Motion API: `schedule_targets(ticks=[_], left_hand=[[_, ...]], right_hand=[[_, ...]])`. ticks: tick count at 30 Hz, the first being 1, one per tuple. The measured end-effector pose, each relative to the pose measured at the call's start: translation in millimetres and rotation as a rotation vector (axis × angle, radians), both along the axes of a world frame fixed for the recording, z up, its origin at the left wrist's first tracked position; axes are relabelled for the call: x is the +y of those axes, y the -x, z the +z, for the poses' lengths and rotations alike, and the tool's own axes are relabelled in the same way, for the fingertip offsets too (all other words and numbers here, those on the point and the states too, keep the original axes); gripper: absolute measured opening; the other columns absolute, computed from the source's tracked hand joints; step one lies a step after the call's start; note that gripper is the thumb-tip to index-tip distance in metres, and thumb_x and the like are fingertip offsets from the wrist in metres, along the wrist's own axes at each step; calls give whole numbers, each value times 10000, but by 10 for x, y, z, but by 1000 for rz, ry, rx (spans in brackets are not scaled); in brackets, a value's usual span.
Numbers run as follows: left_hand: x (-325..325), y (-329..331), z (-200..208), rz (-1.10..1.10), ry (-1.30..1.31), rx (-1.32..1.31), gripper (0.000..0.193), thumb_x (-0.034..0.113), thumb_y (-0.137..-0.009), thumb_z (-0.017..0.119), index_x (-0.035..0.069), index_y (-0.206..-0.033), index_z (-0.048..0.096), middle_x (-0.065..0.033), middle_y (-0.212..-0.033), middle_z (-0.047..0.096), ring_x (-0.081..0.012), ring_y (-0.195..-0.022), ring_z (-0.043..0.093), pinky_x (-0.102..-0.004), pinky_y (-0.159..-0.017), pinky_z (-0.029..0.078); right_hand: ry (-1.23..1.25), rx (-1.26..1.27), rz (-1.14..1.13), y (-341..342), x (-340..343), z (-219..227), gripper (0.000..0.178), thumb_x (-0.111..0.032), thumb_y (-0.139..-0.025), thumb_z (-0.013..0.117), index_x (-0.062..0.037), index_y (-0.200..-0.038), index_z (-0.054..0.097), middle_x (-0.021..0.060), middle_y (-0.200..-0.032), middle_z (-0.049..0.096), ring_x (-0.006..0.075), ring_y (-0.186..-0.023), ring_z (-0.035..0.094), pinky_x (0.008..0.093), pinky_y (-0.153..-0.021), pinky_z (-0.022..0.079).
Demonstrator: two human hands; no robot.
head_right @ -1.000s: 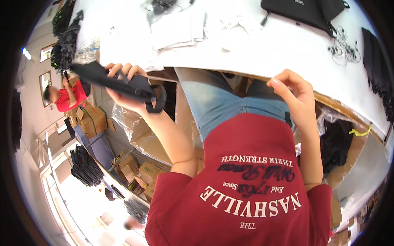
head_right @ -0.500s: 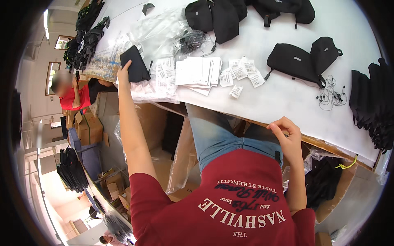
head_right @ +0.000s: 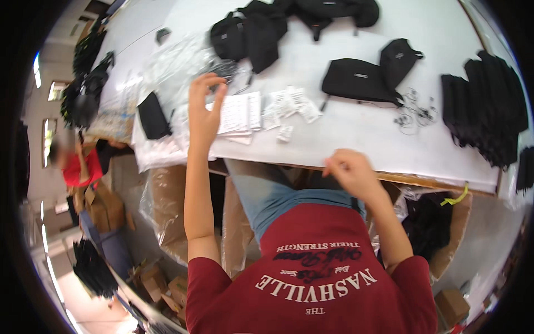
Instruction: Packaging electronic accessories or small components into black fabric pouches and adding labels.
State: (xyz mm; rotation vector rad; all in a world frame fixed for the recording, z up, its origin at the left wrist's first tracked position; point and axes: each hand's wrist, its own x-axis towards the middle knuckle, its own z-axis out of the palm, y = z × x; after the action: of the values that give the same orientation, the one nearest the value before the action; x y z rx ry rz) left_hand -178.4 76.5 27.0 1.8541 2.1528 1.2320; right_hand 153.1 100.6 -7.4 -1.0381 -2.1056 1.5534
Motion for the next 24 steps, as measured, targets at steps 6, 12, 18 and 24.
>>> schedule_targets(ticks=[6, 12, 18, 24], left_hand=[[209, -600, -449, -157, 314, 109, 397, 260, -804, 704, 30, -1102, 579, -178, -1249, 495, -349, -1104, 482, -429, -942, 396], [30, -501, -513, -55, 309, 213, 435, 282, -814, 689, 27, -1147, 573, -194, -1283, 470, -375, -1187, 431, -461, -1004, 333], [-453, 241, -856, 229, 266, 343, 486, 269, -875, 624, -19, -1242, 489, -219, -1302, 463, -382, -1217, 413, -473, -1029, 306], [-520, 312, -851, 315, 283, 342, 634, 368, -869, 619, -36, -1314, 418, -234, -1355, 431, -389, -1259, 381, -480, -1040, 301]], right_hand=[[-133, -2, 30, 28, -81, 162, 87, -128, -824, 670, -69, -887, 662, 52, -727, 587, 177, -609, 530, 300, -578, 439], [-312, -80, -623, -575, 614, 26, 119, -129, -878, 603, -57, -948, 667, 46, -686, 574, 116, -600, 504, 248, -570, 401], [-373, -169, -786, -1030, 878, -64, 134, -177, -870, 610, -80, -927, 682, 41, -684, 594, 131, -596, 511, 265, -570, 405], [-482, -382, -500, -799, 1029, -213, 91, -186, -802, 653, -117, -854, 683, 36, -703, 611, 215, -628, 572, 335, -598, 455]])
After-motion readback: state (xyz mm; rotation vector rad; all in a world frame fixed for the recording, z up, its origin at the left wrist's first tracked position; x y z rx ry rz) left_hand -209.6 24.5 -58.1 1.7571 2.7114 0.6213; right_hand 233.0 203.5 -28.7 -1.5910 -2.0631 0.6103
